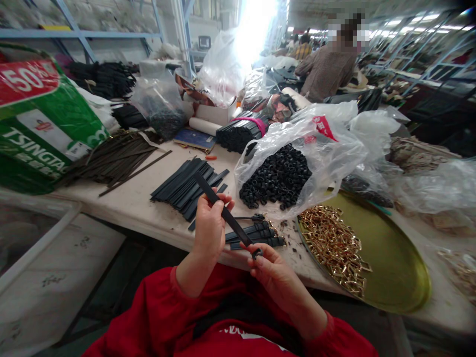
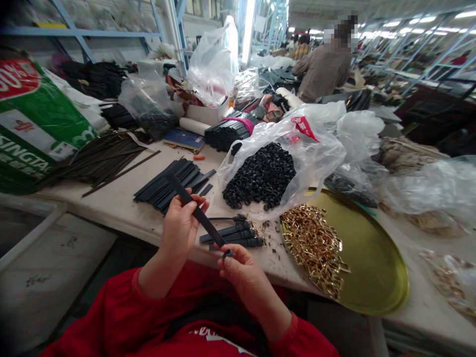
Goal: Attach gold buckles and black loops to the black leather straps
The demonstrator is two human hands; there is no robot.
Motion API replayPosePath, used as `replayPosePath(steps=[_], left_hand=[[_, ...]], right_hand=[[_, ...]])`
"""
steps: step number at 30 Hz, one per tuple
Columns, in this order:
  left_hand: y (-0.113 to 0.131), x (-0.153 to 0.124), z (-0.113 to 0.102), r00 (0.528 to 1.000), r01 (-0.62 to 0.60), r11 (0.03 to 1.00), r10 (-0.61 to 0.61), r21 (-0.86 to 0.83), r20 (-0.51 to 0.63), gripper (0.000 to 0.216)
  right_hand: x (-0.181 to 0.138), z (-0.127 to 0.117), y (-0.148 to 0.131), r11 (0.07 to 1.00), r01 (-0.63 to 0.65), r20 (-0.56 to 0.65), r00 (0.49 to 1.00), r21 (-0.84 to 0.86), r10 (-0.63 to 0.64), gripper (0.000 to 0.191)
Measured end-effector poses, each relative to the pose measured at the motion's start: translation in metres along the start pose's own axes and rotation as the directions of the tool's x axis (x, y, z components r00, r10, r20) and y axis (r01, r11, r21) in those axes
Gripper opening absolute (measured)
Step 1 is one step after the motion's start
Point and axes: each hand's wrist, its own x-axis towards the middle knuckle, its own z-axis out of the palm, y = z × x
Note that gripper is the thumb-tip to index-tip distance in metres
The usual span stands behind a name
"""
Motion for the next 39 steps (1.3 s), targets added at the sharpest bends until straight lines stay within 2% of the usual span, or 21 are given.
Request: replayPosePath(steps=[2,4,6,7,8,9,11,12,14,15,16,17,18,20,21,25,28,30,33,36,39], left_hand=[[-0.004,-0.007,-0.002,1.0,-0.022,0.999,0.021,0.026,0.009,0.024],[-0.005,-0.016,-0.009,0.997,-0.014,0.996,0.007,0.089,0.078,0.026],[-0.001,-0.024,-0.019,0.97,0.004,0.976,-0.057,0.218,0.238,0.03],[0.003,-0.027,-0.025,0.931,0.02,0.955,-0.126,0.296,0.344,0.032],[0.008,-0.03,-0.031,0.87,0.049,0.93,-0.219,0.365,0.441,0.029],[0.012,-0.033,-0.036,0.783,0.108,0.894,-0.345,0.434,0.517,0.026],[0.018,-0.037,-0.043,0.592,0.292,0.796,-0.586,0.53,0.554,0.023],[0.019,-0.039,-0.045,0.512,0.383,0.738,-0.67,0.555,0.537,0.026],[0.013,-0.043,-0.045,0.402,0.496,0.646,-0.764,0.581,0.506,0.032],[0.008,-0.044,-0.044,0.371,0.502,0.622,-0.782,0.6,0.5,0.033],[0.002,-0.044,-0.043,0.36,0.479,0.611,-0.792,0.63,0.494,0.031],[-0.004,-0.044,-0.041,0.374,0.436,0.609,-0.792,0.663,0.482,0.027],[-0.01,-0.044,-0.04,0.411,0.376,0.616,-0.78,0.692,0.471,0.024],[-0.02,-0.042,-0.038,0.521,0.24,0.638,-0.721,0.732,0.457,0.023],[-0.023,-0.041,-0.038,0.561,0.174,0.642,-0.688,0.747,0.461,0.024],[-0.035,-0.043,-0.037,0.612,-0.048,0.592,-0.619,0.804,0.492,0.028],[-0.042,-0.047,-0.033,0.673,-0.136,0.558,-0.554,0.818,0.49,0.027],[-0.046,-0.049,-0.03,0.67,-0.113,0.557,-0.568,0.823,0.477,0.025],[-0.051,-0.049,-0.026,0.602,0.002,0.561,-0.662,0.828,0.447,0.023],[-0.053,-0.048,-0.025,0.557,0.086,0.548,-0.719,0.832,0.415,0.022],[-0.053,-0.049,-0.028,0.579,0.082,0.546,-0.707,0.834,0.406,0.022]], right_hand=[[0.002,0.002,-0.002,1.0,0.004,-0.03,1.0,0.003,-0.004,0.023],[0.006,-0.004,-0.01,0.999,0.044,-0.086,0.995,0.018,-0.043,0.022],[0.008,-0.016,-0.021,0.996,0.092,-0.132,0.987,0.009,-0.09,0.022],[0.007,-0.023,-0.026,0.994,0.109,-0.14,0.984,-0.008,-0.109,0.023],[0.005,-0.03,-0.03,0.993,0.116,-0.133,0.984,-0.035,-0.12,0.023],[0.002,-0.036,-0.033,0.991,0.116,-0.112,0.986,-0.071,-0.124,0.024],[-0.005,-0.042,-0.036,0.98,0.105,-0.048,0.992,-0.169,-0.115,0.024],[-0.009,-0.042,-0.036,0.969,0.103,-0.017,0.994,-0.223,-0.109,0.024],[-0.014,-0.04,-0.033,0.936,0.116,0.034,0.993,-0.331,-0.111,0.023],[-0.015,-0.038,-0.032,0.915,0.138,0.046,0.99,-0.38,-0.131,0.022],[-0.015,-0.036,-0.03,0.887,0.172,0.048,0.985,-0.428,-0.167,0.021],[-0.015,-0.035,-0.029,0.855,0.212,0.04,0.975,-0.473,-0.22,0.021],[-0.013,-0.034,-0.029,0.823,0.251,0.026,0.961,-0.51,-0.277,0.022],[-0.01,-0.035,-0.029,0.787,0.295,-0.01,0.934,-0.542,-0.358,0.024],[-0.008,-0.036,-0.029,0.792,0.297,-0.028,0.93,-0.533,-0.367,0.026],[-0.005,-0.037,-0.026,0.884,0.216,-0.114,0.951,-0.414,-0.286,0.032],[-0.002,-0.035,-0.02,0.927,0.208,-0.132,0.957,-0.311,-0.259,0.033],[0.001,-0.034,-0.016,0.931,0.238,-0.109,0.955,-0.276,-0.276,0.031],[0.004,-0.035,-0.012,0.893,0.281,-0.099,0.937,-0.352,-0.334,0.029],[0.004,-0.038,-0.011,0.765,0.332,-0.092,0.888,-0.552,-0.451,0.028],[0.004,-0.038,-0.011,0.635,0.374,-0.059,0.832,-0.676,-0.552,0.027]])
